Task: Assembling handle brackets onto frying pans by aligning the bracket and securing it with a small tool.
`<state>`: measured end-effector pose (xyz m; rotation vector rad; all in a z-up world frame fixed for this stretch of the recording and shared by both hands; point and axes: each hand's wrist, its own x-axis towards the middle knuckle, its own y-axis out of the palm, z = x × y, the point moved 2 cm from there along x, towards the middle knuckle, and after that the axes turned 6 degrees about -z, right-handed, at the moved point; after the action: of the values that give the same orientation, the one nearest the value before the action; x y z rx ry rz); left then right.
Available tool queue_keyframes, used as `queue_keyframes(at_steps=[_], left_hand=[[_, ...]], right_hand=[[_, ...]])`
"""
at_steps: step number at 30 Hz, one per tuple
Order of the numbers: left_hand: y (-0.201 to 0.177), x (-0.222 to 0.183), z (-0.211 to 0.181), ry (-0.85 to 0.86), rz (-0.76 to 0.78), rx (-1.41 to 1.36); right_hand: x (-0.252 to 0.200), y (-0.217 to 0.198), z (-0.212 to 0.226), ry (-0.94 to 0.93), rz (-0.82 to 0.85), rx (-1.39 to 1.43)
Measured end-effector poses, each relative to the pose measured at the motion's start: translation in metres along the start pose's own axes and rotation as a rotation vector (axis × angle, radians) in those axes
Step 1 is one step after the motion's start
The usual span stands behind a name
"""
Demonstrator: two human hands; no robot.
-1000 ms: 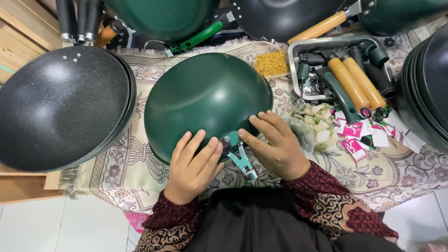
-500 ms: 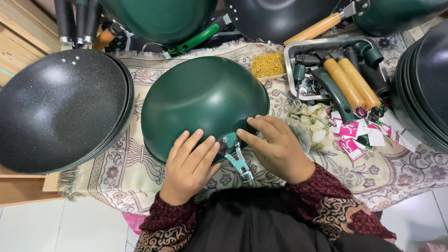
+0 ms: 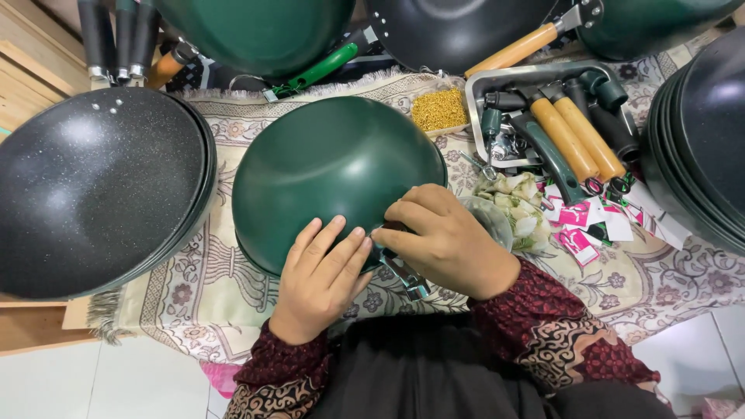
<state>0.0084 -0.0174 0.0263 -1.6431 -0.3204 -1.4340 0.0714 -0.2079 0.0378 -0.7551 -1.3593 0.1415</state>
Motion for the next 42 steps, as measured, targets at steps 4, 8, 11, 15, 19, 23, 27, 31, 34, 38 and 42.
queue_keyframes(at_steps=[4, 8, 11, 15, 19, 23, 27, 31, 34, 38, 42], left_hand=[[0.003, -0.002, -0.001, 0.001, 0.015, -0.02], [0.005, -0.004, 0.0, 0.008, -0.017, -0.018], [0.006, -0.006, 0.001, 0.005, -0.028, -0.016], [0.008, -0.008, 0.003, 0.002, -0.033, -0.014], [0.007, -0.01, 0.005, 0.015, -0.029, -0.029], [0.002, -0.013, 0.009, -0.003, 0.023, -0.027], [0.0, -0.007, 0.002, -0.009, 0.16, 0.008], [-0.001, -0.004, -0.001, 0.002, 0.198, 0.004], [-0.003, -0.008, -0.001, 0.014, 0.254, -0.009], [0.0, -0.023, 0.001, 0.001, 0.265, 0.033], [0.006, -0.022, -0.005, -0.005, 0.302, 0.062]], right_hand=[[0.009, -0.002, -0.002, -0.005, 0.002, -0.025], [0.016, -0.001, -0.001, -0.061, -0.057, -0.076], [0.028, -0.004, 0.006, -0.056, -0.08, -0.111], [0.004, 0.008, -0.001, 0.039, -0.018, -0.018], [-0.007, -0.021, -0.006, 0.189, 0.06, 0.148], [-0.046, -0.055, -0.024, 0.385, 0.145, 0.192], [-0.072, -0.077, -0.025, 0.463, 0.339, 0.097], [-0.105, -0.069, -0.018, 0.484, 0.457, 0.09], [-0.123, -0.065, -0.008, 0.461, 0.455, -0.009], [-0.137, -0.058, -0.005, 0.402, 0.397, -0.028], [-0.132, -0.054, -0.002, 0.33, 0.372, 0.004]])
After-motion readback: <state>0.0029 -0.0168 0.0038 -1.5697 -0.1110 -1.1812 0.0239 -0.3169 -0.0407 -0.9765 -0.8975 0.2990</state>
